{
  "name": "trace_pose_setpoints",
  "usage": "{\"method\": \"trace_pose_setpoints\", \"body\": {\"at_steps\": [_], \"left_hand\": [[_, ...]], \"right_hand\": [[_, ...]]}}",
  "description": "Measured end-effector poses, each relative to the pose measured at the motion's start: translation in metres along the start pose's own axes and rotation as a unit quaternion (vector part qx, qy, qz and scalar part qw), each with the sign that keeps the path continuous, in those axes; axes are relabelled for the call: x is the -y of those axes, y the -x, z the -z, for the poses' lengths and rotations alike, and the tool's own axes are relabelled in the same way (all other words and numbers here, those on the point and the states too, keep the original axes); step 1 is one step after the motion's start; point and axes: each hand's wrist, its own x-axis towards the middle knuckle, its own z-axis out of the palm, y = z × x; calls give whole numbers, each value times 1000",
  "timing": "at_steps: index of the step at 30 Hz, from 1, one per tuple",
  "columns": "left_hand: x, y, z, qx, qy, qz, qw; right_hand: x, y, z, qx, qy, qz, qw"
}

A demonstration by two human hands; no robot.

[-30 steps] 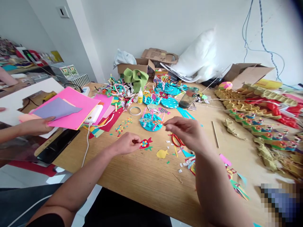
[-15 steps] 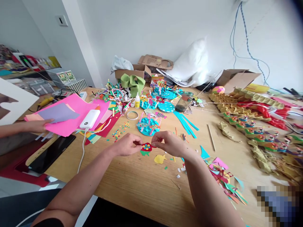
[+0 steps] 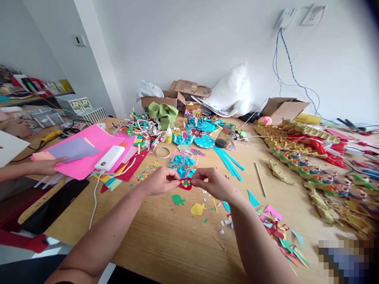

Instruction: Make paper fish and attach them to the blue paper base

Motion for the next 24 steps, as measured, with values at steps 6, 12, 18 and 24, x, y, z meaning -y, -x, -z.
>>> {"method": "trace_pose_setpoints", "body": {"at_steps": [6,12,18,24], "left_hand": [[-3,-12,5,-16,18,-4,1000],[-6,-16,11,-45,7,-35,998],[2,1,20,-13,0,8,1000],[41,16,26,37,-31,110,993]], "right_hand": [[-5,-1,4,-35,-11,-23,999],[-7,5,18,-112,-37,-11,993],[-13,11,25,-45,36,-18,998],[-29,-1,5,137,176,-36,974]]}}
